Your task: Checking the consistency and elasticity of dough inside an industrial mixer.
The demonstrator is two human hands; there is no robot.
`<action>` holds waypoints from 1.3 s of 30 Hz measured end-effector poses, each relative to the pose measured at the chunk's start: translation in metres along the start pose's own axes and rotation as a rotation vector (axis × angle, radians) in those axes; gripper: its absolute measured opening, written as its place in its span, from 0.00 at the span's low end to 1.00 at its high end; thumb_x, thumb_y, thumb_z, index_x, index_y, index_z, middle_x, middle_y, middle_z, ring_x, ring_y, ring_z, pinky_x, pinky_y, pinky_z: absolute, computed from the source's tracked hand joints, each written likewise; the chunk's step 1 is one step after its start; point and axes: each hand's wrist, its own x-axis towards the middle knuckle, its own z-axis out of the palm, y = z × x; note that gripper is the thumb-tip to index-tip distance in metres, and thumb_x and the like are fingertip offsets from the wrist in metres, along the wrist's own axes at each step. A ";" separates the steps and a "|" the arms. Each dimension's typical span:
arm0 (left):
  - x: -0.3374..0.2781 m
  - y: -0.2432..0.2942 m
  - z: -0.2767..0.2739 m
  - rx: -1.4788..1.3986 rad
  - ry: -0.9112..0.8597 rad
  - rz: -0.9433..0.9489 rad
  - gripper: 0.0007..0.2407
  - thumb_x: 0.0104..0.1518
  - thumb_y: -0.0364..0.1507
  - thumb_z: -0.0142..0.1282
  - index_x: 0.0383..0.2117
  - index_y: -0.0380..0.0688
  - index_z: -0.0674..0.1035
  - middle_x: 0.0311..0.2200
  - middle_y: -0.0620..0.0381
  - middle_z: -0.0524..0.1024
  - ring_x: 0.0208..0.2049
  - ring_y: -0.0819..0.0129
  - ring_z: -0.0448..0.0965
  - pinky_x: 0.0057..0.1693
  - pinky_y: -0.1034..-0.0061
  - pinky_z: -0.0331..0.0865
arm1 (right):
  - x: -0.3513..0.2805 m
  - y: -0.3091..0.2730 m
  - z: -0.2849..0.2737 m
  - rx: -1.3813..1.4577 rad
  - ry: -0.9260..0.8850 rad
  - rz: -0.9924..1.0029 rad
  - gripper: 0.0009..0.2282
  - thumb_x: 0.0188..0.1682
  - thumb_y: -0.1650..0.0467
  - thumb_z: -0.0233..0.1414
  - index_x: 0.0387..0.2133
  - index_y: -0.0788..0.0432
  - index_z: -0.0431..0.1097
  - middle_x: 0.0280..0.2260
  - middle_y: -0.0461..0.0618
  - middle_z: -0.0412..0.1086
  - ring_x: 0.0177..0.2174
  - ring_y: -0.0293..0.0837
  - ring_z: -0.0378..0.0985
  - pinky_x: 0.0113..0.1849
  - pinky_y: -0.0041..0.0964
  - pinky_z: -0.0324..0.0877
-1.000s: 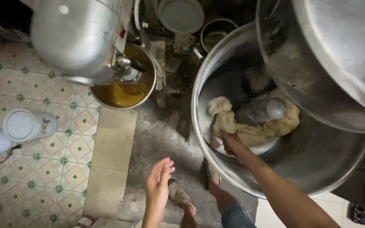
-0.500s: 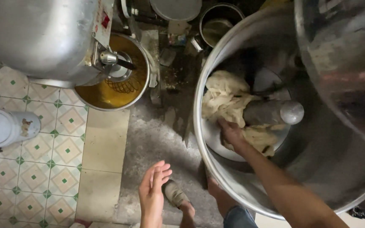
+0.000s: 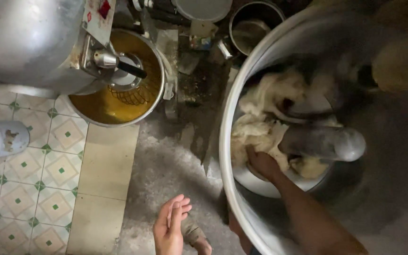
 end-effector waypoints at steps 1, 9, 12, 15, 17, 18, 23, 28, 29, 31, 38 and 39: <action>0.001 -0.010 -0.001 -0.010 0.018 -0.020 0.17 0.62 0.36 0.51 0.51 0.36 0.79 0.45 0.45 0.84 0.45 0.61 0.85 0.53 0.67 0.75 | -0.001 0.001 -0.004 -0.045 -0.053 -0.008 0.20 0.58 0.55 0.45 0.48 0.60 0.64 0.34 0.49 0.72 0.32 0.48 0.73 0.37 0.46 0.68; -0.007 0.003 0.000 0.006 0.019 0.024 0.18 0.62 0.37 0.51 0.52 0.38 0.79 0.45 0.46 0.85 0.45 0.61 0.85 0.53 0.67 0.74 | -0.020 0.006 -0.013 -0.383 -0.442 -0.091 0.30 0.54 0.50 0.48 0.62 0.54 0.52 0.43 0.48 0.71 0.37 0.46 0.73 0.41 0.47 0.73; -0.019 -0.004 -0.004 0.004 0.006 0.051 0.18 0.62 0.37 0.52 0.52 0.37 0.79 0.45 0.44 0.85 0.45 0.59 0.85 0.54 0.66 0.74 | -0.055 0.061 -0.040 -0.505 -0.589 -0.092 0.35 0.53 0.49 0.49 0.68 0.52 0.48 0.47 0.47 0.70 0.39 0.45 0.73 0.43 0.47 0.75; -0.025 -0.016 -0.004 0.002 -0.013 -0.024 0.18 0.61 0.37 0.52 0.52 0.38 0.79 0.45 0.45 0.85 0.45 0.59 0.85 0.54 0.65 0.74 | -0.064 -0.027 -0.038 -0.234 -0.511 -0.031 0.28 0.54 0.49 0.47 0.55 0.58 0.60 0.40 0.50 0.71 0.36 0.46 0.74 0.41 0.49 0.74; -0.027 -0.027 -0.002 0.024 -0.014 -0.088 0.18 0.61 0.38 0.51 0.52 0.39 0.79 0.45 0.46 0.85 0.46 0.59 0.86 0.54 0.65 0.74 | -0.069 -0.067 -0.046 0.066 -0.377 0.019 0.28 0.56 0.49 0.44 0.41 0.64 0.75 0.32 0.53 0.72 0.33 0.47 0.75 0.40 0.50 0.72; -0.027 -0.036 0.000 -0.004 0.004 -0.092 0.18 0.61 0.37 0.52 0.52 0.38 0.79 0.44 0.45 0.85 0.45 0.58 0.86 0.54 0.64 0.74 | -0.061 -0.072 -0.039 0.193 -0.256 0.039 0.28 0.55 0.48 0.42 0.40 0.62 0.74 0.32 0.51 0.71 0.33 0.46 0.74 0.40 0.50 0.71; -0.023 -0.055 0.004 0.010 -0.013 -0.076 0.19 0.60 0.38 0.53 0.51 0.38 0.80 0.44 0.44 0.86 0.45 0.56 0.86 0.54 0.63 0.74 | -0.034 -0.026 -0.011 0.328 0.040 0.051 0.31 0.55 0.46 0.33 0.32 0.60 0.73 0.29 0.47 0.71 0.31 0.45 0.73 0.41 0.47 0.68; -0.015 -0.060 0.002 0.090 -0.048 -0.069 0.18 0.60 0.37 0.52 0.51 0.39 0.80 0.44 0.44 0.86 0.45 0.56 0.87 0.55 0.63 0.75 | -0.028 -0.040 -0.003 0.197 -0.007 0.080 0.26 0.55 0.50 0.36 0.33 0.59 0.72 0.29 0.48 0.72 0.30 0.45 0.74 0.39 0.46 0.68; -0.012 -0.071 0.002 0.088 -0.046 -0.063 0.18 0.60 0.37 0.52 0.51 0.39 0.80 0.44 0.44 0.86 0.45 0.56 0.87 0.55 0.63 0.75 | -0.027 -0.039 -0.009 0.170 -0.015 0.080 0.25 0.55 0.51 0.37 0.33 0.59 0.72 0.29 0.49 0.72 0.29 0.45 0.74 0.38 0.46 0.68; -0.002 -0.095 -0.002 0.087 0.022 -0.096 0.18 0.59 0.37 0.54 0.50 0.38 0.81 0.43 0.41 0.87 0.45 0.55 0.88 0.56 0.63 0.74 | -0.023 -0.038 -0.017 0.119 -0.025 0.070 0.24 0.55 0.53 0.38 0.34 0.59 0.72 0.29 0.49 0.72 0.29 0.45 0.74 0.37 0.46 0.69; -0.021 -0.100 -0.018 0.049 -0.023 -0.024 0.21 0.58 0.40 0.55 0.52 0.40 0.80 0.44 0.44 0.87 0.44 0.58 0.88 0.55 0.65 0.74 | -0.069 -0.034 -0.033 -0.018 -0.056 0.061 0.17 0.55 0.58 0.42 0.35 0.57 0.71 0.29 0.52 0.74 0.27 0.45 0.75 0.34 0.45 0.70; -0.012 -0.113 -0.025 0.041 -0.081 -0.005 0.21 0.58 0.40 0.55 0.53 0.40 0.78 0.45 0.43 0.87 0.44 0.58 0.87 0.54 0.65 0.74 | -0.077 -0.034 -0.045 -0.036 -0.041 0.062 0.16 0.55 0.59 0.43 0.36 0.57 0.71 0.29 0.52 0.74 0.27 0.45 0.75 0.34 0.44 0.70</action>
